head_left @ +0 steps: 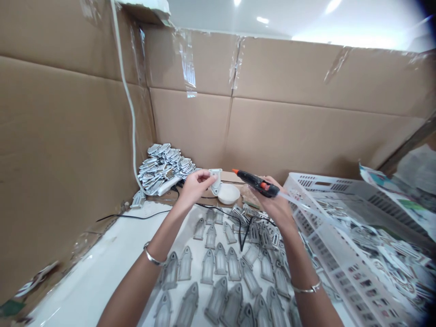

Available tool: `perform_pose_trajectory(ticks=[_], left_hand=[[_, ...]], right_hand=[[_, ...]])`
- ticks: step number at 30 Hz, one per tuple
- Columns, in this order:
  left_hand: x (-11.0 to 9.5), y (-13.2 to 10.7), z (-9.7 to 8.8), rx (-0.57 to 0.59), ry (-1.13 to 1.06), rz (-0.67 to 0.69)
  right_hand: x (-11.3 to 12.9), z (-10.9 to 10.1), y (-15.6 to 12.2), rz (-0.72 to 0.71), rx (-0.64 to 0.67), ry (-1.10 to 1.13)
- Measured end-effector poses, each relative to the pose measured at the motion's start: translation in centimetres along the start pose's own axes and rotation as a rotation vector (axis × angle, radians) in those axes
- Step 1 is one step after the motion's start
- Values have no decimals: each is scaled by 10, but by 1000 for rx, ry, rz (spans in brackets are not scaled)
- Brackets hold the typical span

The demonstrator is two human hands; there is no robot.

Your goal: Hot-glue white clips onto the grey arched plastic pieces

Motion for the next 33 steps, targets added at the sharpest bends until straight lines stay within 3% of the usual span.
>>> perform_pose_trajectory(ticks=[7, 33], left_hand=[[-7, -6, 7, 63, -4, -6], [-6, -10, 16, 103, -35, -31]], right_hand=[[41, 10, 0, -190, 78, 13], [41, 4, -2, -275, 66, -117]])
Point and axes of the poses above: each hand's wrist, its own y-axis towards the middle knuckle, its own z-axis out of the palm, x = y × z, the point moved 8 cm from there along y, towards the middle knuckle, and after that the axes turned 12 degrees about -z, right-handed, at the moved point
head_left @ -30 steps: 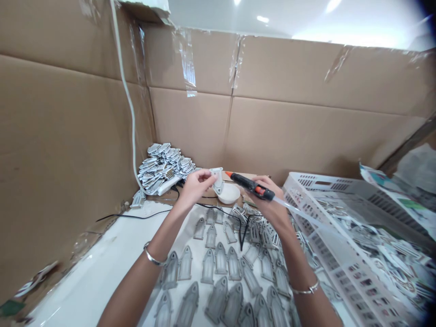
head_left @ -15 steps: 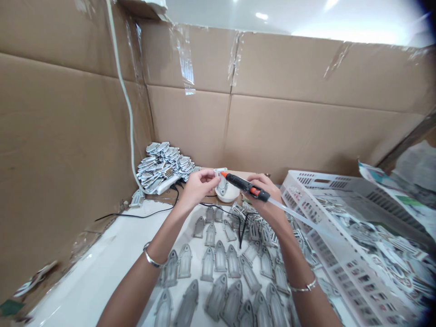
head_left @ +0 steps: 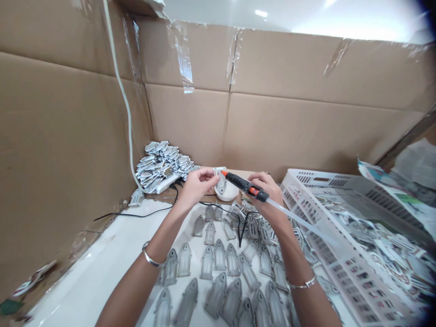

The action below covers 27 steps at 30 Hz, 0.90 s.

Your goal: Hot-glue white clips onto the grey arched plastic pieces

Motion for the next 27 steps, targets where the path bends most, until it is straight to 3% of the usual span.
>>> perform_pose_trajectory(ticks=[27], left_hand=[[-1, 1, 1, -18, 57, -7]], right_hand=[[4, 2, -1, -47, -27, -103]])
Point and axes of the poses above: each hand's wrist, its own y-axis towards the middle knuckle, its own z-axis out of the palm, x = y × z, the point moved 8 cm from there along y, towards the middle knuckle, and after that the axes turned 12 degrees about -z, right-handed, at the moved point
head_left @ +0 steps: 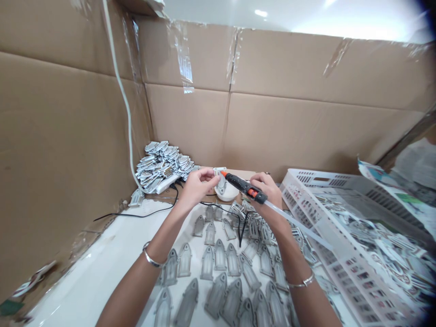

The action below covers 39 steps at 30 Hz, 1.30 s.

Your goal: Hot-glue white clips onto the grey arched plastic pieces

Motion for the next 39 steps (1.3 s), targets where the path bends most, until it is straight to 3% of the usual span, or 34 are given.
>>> perform_pose_trajectory(ticks=[8, 12, 15, 19, 23, 39], left_hand=[[2, 1, -1, -11, 3, -5], [2, 1, -3, -23, 21, 14], [2, 1, -3, -30, 32, 22], [3, 2, -2, -32, 56, 26], [2, 2, -2, -37, 84, 59], [2, 3, -2, -36, 110, 70]], right_hand=[[0, 0, 0, 15, -29, -1], [-18, -1, -4, 189, -58, 80], [-38, 2, -11, 349, -2, 26], [-51, 8, -18, 427, 94, -74], [-52, 9, -20, 502, 110, -62], [-46, 7, -17, 465, 66, -14]])
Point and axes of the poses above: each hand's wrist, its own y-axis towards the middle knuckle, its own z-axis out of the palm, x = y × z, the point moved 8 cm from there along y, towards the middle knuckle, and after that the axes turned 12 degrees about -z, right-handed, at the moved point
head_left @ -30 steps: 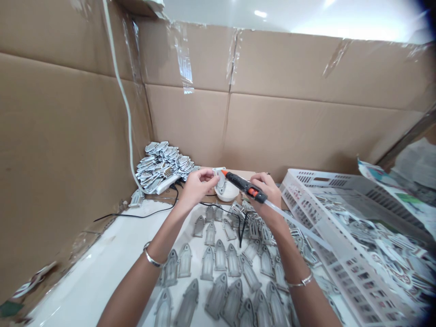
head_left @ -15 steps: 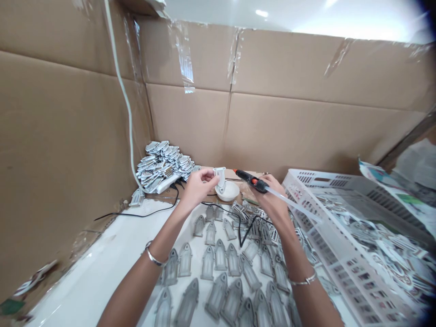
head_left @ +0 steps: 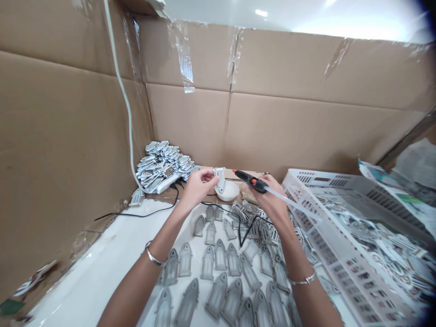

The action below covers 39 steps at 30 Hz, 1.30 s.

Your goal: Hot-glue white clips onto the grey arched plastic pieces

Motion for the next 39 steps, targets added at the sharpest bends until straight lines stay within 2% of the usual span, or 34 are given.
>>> perform_pose_trajectory(ticks=[17, 22, 28, 39], left_hand=[[1, 0, 1, 9, 45, 2], [1, 0, 1, 8, 42, 8], [0, -1, 3, 33, 52, 3], [4, 1, 5, 51, 42, -6]], right_hand=[[-3, 1, 0, 35, 6, 18], [3, 0, 0, -24, -14, 47], [0, 1, -1, 14, 11, 33], [2, 1, 0, -36, -9, 13]])
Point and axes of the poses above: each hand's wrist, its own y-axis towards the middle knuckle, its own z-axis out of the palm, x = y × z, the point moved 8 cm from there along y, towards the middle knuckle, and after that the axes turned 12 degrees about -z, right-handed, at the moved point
